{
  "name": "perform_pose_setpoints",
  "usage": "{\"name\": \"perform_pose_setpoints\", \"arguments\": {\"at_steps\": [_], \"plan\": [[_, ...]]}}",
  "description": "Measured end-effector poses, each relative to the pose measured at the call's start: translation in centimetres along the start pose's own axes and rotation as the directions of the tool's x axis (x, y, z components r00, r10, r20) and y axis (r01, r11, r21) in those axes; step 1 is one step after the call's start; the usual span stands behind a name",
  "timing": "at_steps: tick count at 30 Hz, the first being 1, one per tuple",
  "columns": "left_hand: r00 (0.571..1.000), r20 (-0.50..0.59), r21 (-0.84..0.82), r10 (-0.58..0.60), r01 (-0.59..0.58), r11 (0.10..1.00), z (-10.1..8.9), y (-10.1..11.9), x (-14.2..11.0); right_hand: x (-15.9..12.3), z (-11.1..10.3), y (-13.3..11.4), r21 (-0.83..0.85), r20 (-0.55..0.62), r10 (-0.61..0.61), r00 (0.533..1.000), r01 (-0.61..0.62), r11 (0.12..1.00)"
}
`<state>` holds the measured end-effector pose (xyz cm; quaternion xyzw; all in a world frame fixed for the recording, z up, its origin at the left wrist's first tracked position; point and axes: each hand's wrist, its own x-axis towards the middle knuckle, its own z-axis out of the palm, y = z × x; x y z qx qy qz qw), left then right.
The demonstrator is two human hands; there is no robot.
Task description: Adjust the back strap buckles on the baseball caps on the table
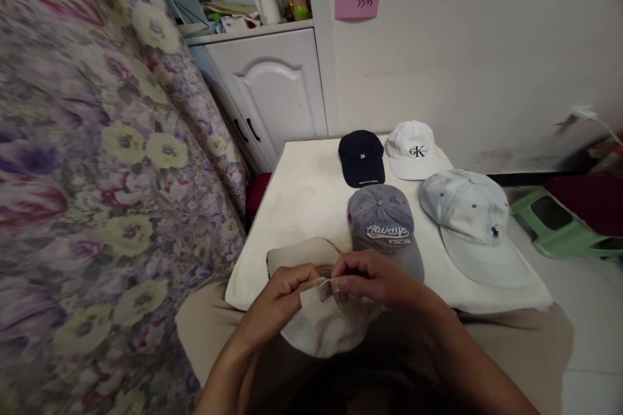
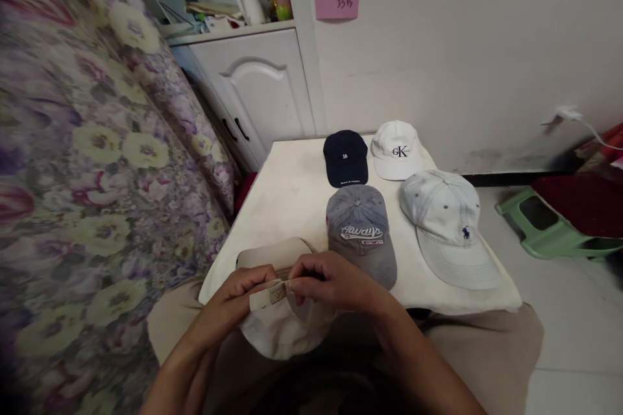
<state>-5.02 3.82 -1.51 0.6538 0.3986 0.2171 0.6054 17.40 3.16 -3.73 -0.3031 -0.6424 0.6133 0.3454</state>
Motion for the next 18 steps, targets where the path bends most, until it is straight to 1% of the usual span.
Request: {"name": "perform_pose_setpoints", "arguments": {"at_steps": [5,10,13,18], "plan": [[1.000,0.018,-0.014,0.007,-0.006,1.000,-0.11,-0.04,0.21,-0.26,-0.22,0.12,0.014,-0.037,0.026,0.999,-0.026,1.000],[0.999,0.047,-0.017,0.021,-0.021,1.000,0.14,0.13,0.40,0.17,0.15,0.17,0.041,-0.008,-0.009,1.000,0.009,0.999],[0.999,0.044,-0.029,0.002,-0.001,1.000,0.20,0.27,0.36,0.25,0.18,0.24,0.053,0.009,-0.008,1.000,0.007,0.999],[0.999,0.032,-0.016,-0.014,0.014,1.000,0.21,0.29,0.45,0.32,0.27,0.38,0.050,-0.016,0.023,1.000,-0.022,0.999]]}}
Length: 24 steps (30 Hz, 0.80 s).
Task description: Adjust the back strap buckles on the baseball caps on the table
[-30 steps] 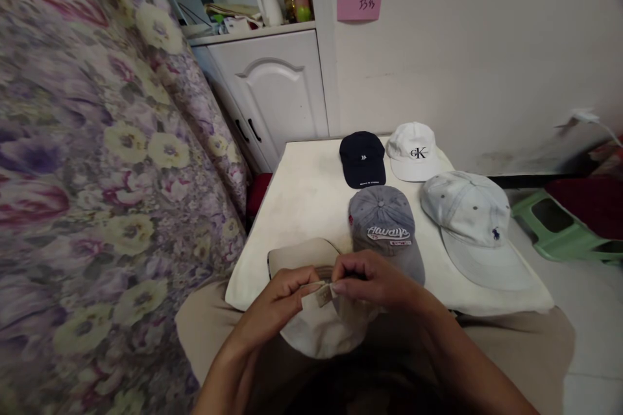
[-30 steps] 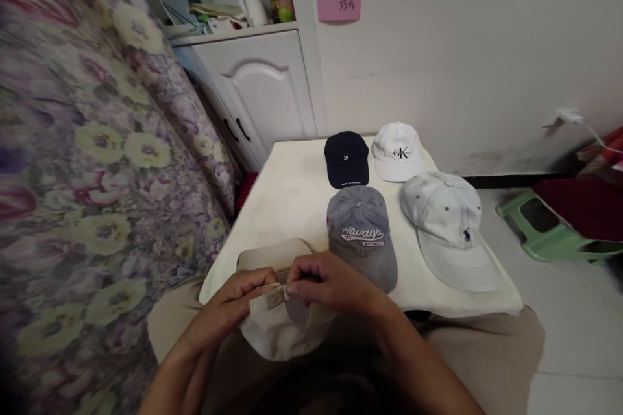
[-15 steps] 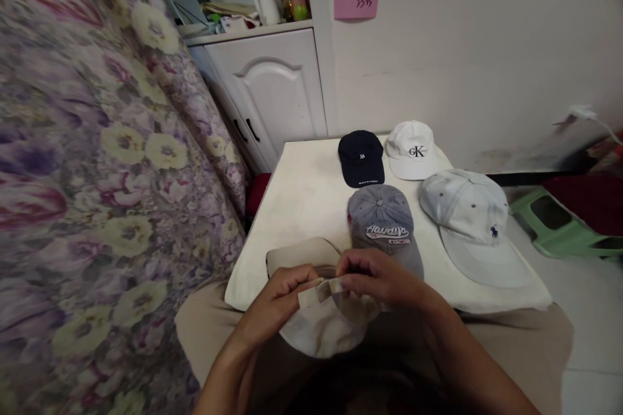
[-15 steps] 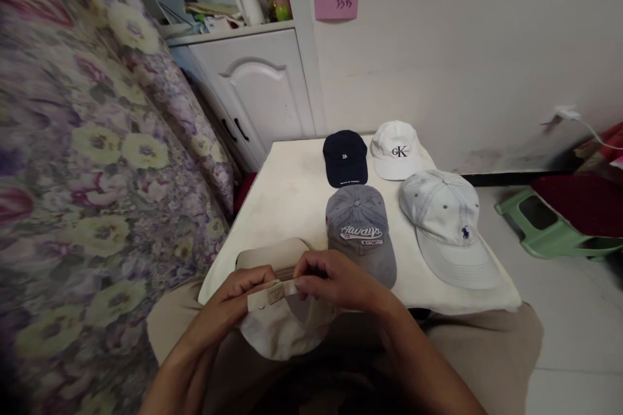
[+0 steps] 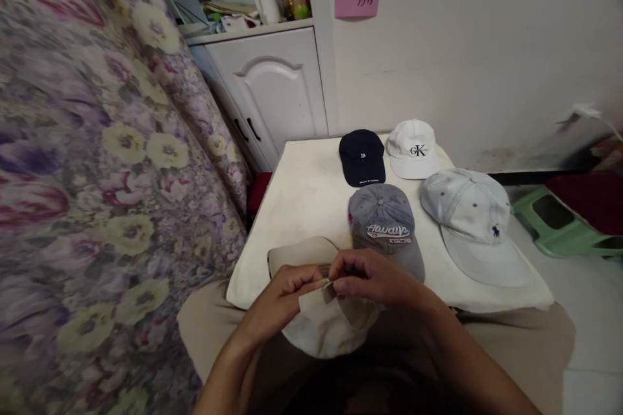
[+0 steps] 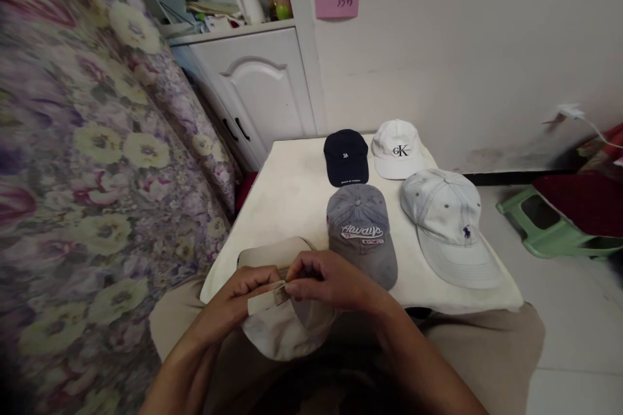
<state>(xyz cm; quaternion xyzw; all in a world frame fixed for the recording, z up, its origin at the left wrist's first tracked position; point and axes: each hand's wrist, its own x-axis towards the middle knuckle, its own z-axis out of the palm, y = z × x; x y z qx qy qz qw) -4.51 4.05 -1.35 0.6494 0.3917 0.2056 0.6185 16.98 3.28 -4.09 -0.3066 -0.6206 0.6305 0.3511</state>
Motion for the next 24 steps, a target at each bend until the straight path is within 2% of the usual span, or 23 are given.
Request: {"name": "perform_pose_setpoints", "arguments": {"at_steps": [5,11,15,18,24], "plan": [[1.000,0.012,0.043,0.004,-0.005,0.999,-0.1,-0.1,0.3,0.3,0.1,0.2,-0.023,-0.029,0.082,0.996,-0.082,0.996],[0.991,0.123,0.112,0.049,-0.063,0.992,-0.8,0.7,0.5,0.4,-0.2,0.5,-0.003,0.003,0.126,0.992,-0.126,0.992],[0.986,0.167,0.122,0.028,-0.049,0.991,-1.1,1.0,0.6,0.3,-0.4,0.7,-0.015,0.000,0.143,0.990,-0.143,0.990],[0.979,0.204,0.099,-0.002,-0.019,0.995,-1.1,0.9,0.7,-0.1,-0.8,0.7,-0.013,0.019,0.126,0.992,-0.126,0.992],[0.984,0.174,0.036,-0.027,0.021,0.999,-1.0,0.5,0.9,-0.8,-1.5,0.7,0.008,0.036,0.048,0.998,-0.049,0.999]]}}
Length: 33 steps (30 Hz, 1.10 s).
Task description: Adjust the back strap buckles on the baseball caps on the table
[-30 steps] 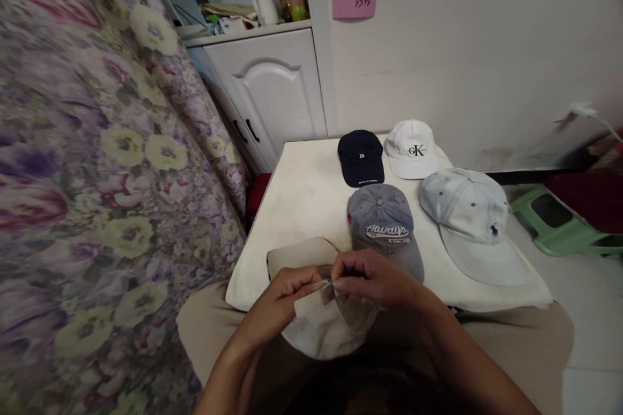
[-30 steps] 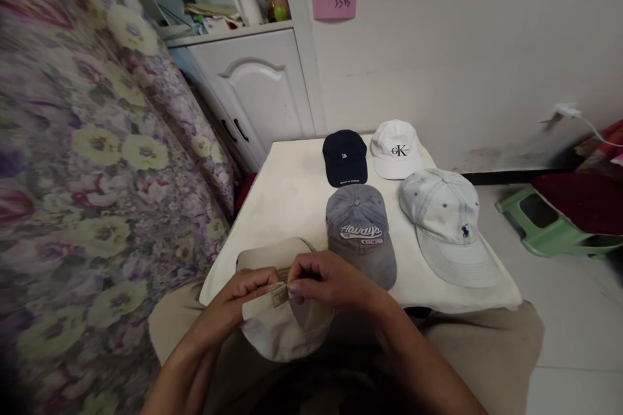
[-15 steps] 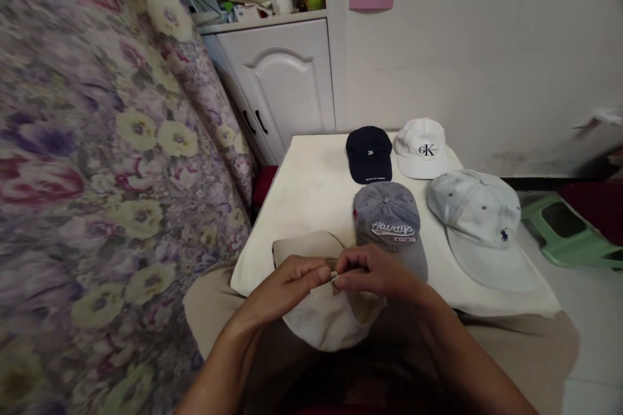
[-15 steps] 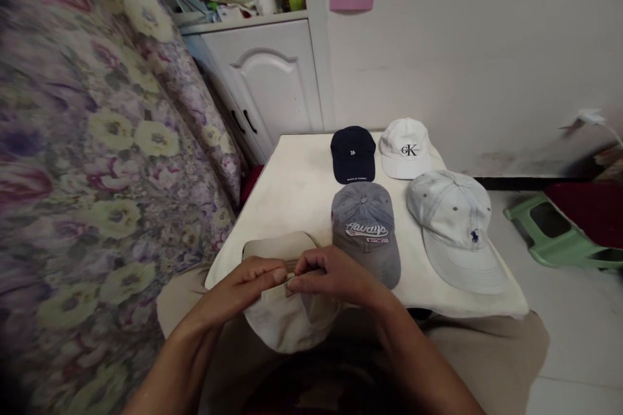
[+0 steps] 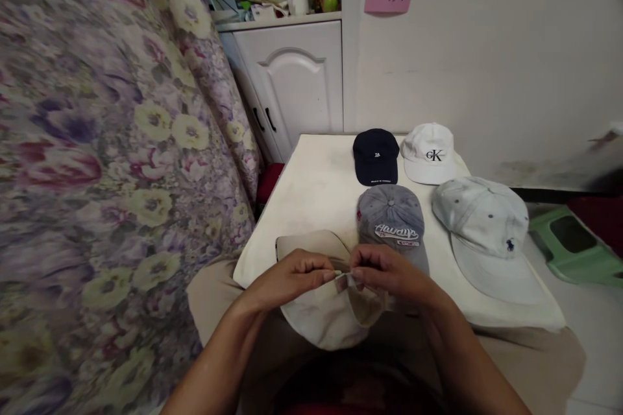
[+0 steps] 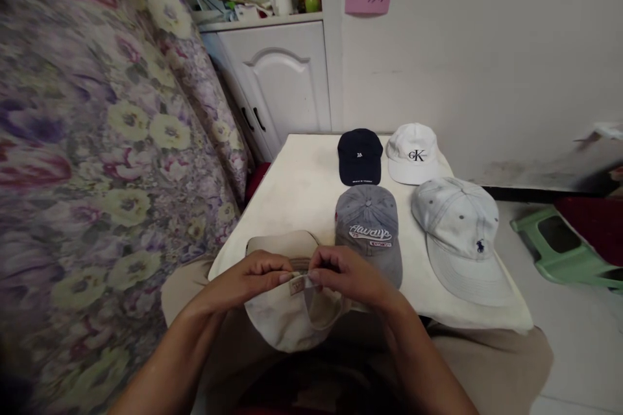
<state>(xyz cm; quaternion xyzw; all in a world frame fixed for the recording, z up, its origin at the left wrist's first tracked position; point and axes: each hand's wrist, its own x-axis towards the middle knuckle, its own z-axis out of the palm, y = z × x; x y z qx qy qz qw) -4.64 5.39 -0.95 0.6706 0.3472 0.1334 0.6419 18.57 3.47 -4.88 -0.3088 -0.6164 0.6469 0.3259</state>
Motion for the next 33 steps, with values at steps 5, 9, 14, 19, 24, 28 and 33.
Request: {"name": "perform_pose_setpoints", "arguments": {"at_steps": [5,9,14,19,24,28,33], "plan": [[0.999,-0.023,-0.048,-0.026,0.025,0.999,0.2,-0.1,0.1,0.1,0.2,0.3,0.019,0.001,-0.008,1.000,0.008,1.000],[0.997,-0.047,-0.052,-0.054,0.052,0.997,0.2,0.1,0.2,0.1,0.5,0.2,-0.007,-0.015,0.014,1.000,-0.014,1.000],[0.996,-0.030,-0.046,-0.081,0.080,0.996,0.0,0.2,0.5,0.1,0.7,0.0,-0.040,-0.007,0.010,1.000,-0.010,0.999],[0.991,-0.068,-0.096,-0.116,0.109,0.989,0.1,0.1,0.6,0.1,0.7,0.2,-0.015,-0.034,0.027,0.999,-0.027,1.000],[0.990,-0.076,-0.121,-0.119,0.109,0.987,0.4,-0.1,0.6,0.1,1.0,0.3,0.032,-0.057,0.040,0.998,-0.038,0.999],[0.994,-0.061,-0.109,-0.094,0.087,0.990,0.4,0.0,0.6,0.2,1.2,0.0,0.061,-0.071,0.070,0.995,-0.066,0.996],[0.996,-0.023,-0.086,-0.083,0.081,0.993,0.3,0.2,0.7,0.5,1.3,0.0,0.032,-0.066,0.117,0.991,-0.115,0.993]]}}
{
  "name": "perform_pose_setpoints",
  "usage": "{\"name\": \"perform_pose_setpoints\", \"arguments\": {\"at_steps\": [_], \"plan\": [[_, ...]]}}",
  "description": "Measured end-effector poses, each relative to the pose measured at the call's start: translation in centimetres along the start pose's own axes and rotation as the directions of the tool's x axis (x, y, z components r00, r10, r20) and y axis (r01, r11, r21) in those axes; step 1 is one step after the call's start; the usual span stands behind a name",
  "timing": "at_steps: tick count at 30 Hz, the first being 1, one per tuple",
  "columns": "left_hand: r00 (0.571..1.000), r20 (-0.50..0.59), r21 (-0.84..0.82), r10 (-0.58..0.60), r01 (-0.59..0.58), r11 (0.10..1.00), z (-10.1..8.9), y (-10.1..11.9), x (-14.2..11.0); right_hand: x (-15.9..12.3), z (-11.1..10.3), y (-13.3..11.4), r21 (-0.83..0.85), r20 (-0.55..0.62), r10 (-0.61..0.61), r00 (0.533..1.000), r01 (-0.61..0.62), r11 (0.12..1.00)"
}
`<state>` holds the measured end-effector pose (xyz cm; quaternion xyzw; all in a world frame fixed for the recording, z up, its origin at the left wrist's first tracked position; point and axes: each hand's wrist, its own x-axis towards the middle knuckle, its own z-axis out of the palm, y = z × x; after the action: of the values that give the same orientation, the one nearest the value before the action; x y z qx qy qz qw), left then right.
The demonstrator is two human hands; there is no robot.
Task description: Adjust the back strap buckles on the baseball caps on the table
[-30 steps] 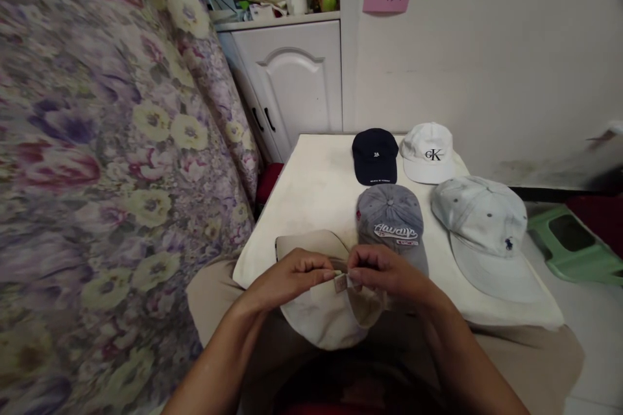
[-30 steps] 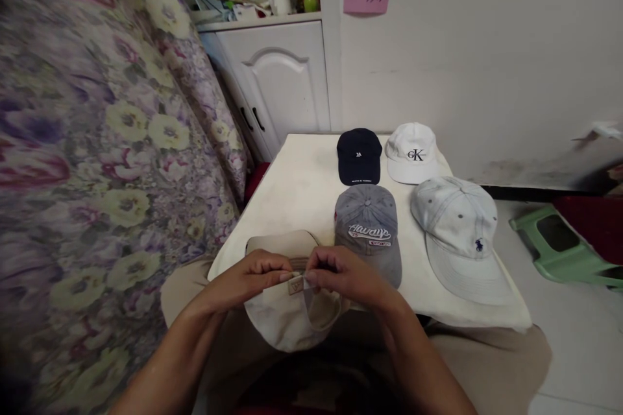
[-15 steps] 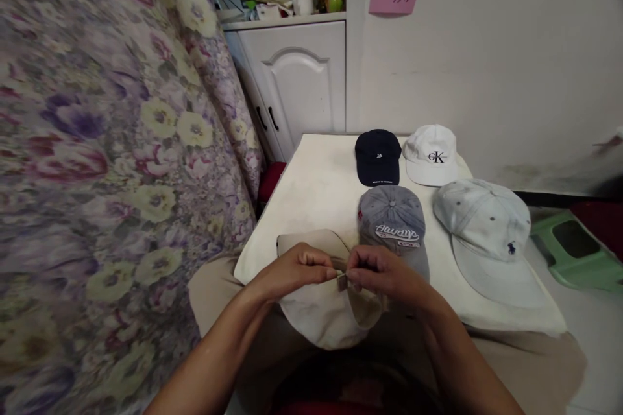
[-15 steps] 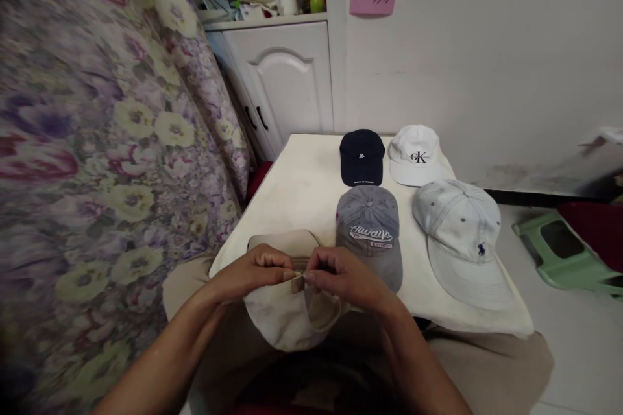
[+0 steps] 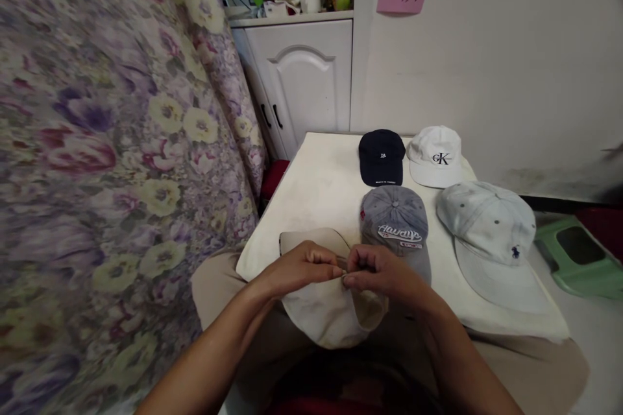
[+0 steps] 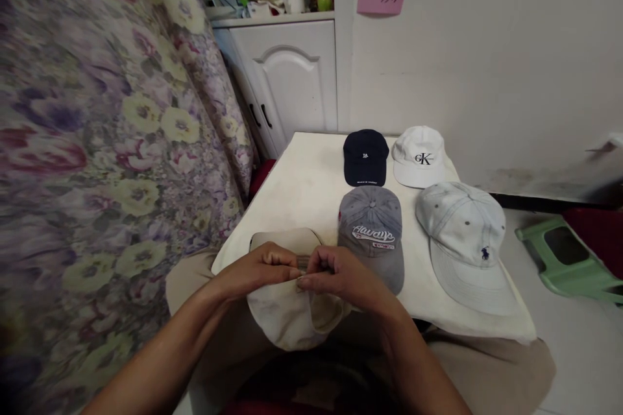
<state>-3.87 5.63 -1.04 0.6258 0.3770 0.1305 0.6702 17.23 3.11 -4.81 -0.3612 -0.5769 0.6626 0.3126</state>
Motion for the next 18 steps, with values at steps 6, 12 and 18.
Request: {"name": "perform_pose_setpoints", "arguments": {"at_steps": [6,12,18], "plan": [[0.998,0.049,0.032,0.037,-0.039,0.999,-0.09,0.62,-0.20,0.13,-0.13,0.07,-0.036,0.086,0.039,0.995,-0.036,0.999],[0.997,0.057,0.073,0.049,-0.053,0.996,-0.12,0.90,-0.29,0.20,-0.06,0.15,-0.002,0.092,0.043,0.995,-0.043,0.999],[0.994,0.070,0.102,0.081,-0.087,0.991,-0.07,0.57,-0.05,0.26,0.04,0.12,0.020,0.093,0.044,0.995,-0.046,0.999]]}}
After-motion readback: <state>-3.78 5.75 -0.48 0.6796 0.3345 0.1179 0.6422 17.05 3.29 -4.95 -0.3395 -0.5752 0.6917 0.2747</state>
